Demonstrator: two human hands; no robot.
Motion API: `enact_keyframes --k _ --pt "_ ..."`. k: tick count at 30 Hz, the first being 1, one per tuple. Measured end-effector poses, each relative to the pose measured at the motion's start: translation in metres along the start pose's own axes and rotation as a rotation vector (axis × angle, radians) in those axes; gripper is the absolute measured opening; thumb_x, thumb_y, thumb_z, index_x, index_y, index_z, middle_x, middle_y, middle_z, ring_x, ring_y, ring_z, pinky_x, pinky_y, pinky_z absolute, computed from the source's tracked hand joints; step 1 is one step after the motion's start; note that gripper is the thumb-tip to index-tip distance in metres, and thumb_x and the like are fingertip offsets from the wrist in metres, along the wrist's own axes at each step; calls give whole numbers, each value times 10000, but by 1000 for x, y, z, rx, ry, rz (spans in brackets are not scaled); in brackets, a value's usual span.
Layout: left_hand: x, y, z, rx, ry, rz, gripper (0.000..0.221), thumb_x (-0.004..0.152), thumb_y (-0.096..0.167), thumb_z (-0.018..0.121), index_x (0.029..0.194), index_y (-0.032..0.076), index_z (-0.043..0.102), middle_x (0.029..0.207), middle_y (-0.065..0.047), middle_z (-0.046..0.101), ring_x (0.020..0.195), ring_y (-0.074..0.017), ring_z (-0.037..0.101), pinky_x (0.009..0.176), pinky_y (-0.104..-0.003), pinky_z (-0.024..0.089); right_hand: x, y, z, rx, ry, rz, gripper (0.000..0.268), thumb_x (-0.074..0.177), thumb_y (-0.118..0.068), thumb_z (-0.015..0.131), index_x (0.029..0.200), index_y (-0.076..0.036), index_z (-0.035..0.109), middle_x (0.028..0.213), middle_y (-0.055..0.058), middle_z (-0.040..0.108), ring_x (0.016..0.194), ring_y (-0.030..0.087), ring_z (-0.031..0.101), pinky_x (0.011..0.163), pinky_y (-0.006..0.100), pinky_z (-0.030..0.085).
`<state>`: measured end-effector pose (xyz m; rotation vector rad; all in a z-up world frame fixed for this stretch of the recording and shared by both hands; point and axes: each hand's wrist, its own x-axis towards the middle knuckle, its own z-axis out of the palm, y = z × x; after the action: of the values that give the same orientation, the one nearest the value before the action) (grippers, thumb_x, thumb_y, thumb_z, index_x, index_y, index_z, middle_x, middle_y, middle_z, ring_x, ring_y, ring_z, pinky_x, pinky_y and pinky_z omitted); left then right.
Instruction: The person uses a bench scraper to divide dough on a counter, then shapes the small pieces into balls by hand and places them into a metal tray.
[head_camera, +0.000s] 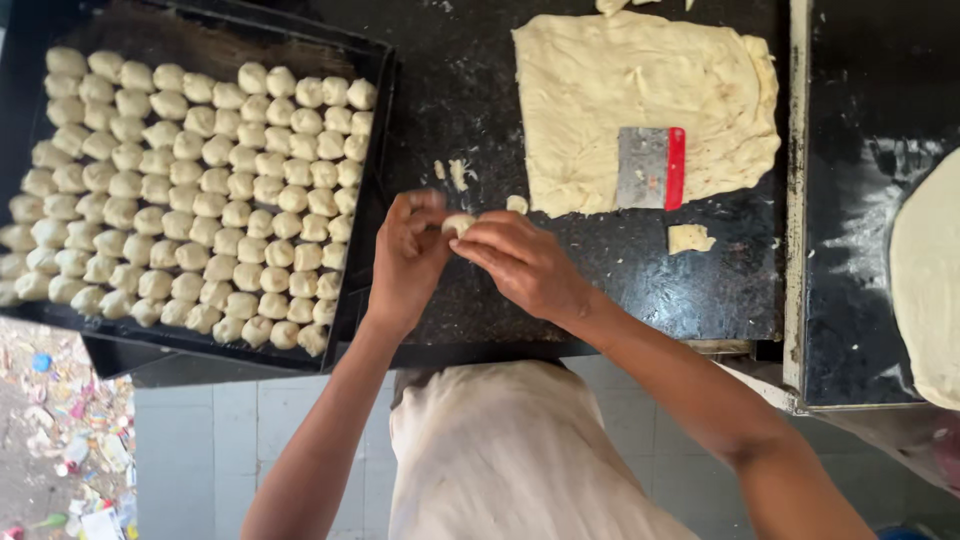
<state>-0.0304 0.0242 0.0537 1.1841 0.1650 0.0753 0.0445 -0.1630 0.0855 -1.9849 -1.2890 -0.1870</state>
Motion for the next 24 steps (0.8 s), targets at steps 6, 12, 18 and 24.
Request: enact_keyframes --k 6,12,18,24 --pt "-1 34 -18 -412 59 -433 437 1028 88 575 1446 16 471 1133 -62 678 1013 -134 676 895 -289 568 31 -18 19 108 48 160 214 934 -14 758 1147 -29 754 1206 103 743 1203 284 670 1011 369 576" --pt "23 20 -46 -385 206 -370 456 1040 117 577 1455 -48 486 1197 -126 662 1166 -293 683 1030 -412 546 18 -65 38 330 41 503 66 932 -99 800 975 -88 751 1068 47 779 1088 212 749 1098 392 550" --pt "24 39 -81 -304 35 -412 482 1032 123 545 1492 19 442 1268 -107 656 1239 -272 643 1105 -401 495 6 -41 72 21 255 403 491 953 -68 751 1412 -4 587 1464 224 556 1330 392 572 1100 461 500" --pt "10 45 -102 -396 -170 -453 372 1115 63 513 1467 -52 485 1275 -140 656 1171 -241 651 1085 -418 509 34 -52 98 108 122 249 319 1004 -21 762 1308 -89 698 1402 28 665 1255 246 692 1056 332 592"
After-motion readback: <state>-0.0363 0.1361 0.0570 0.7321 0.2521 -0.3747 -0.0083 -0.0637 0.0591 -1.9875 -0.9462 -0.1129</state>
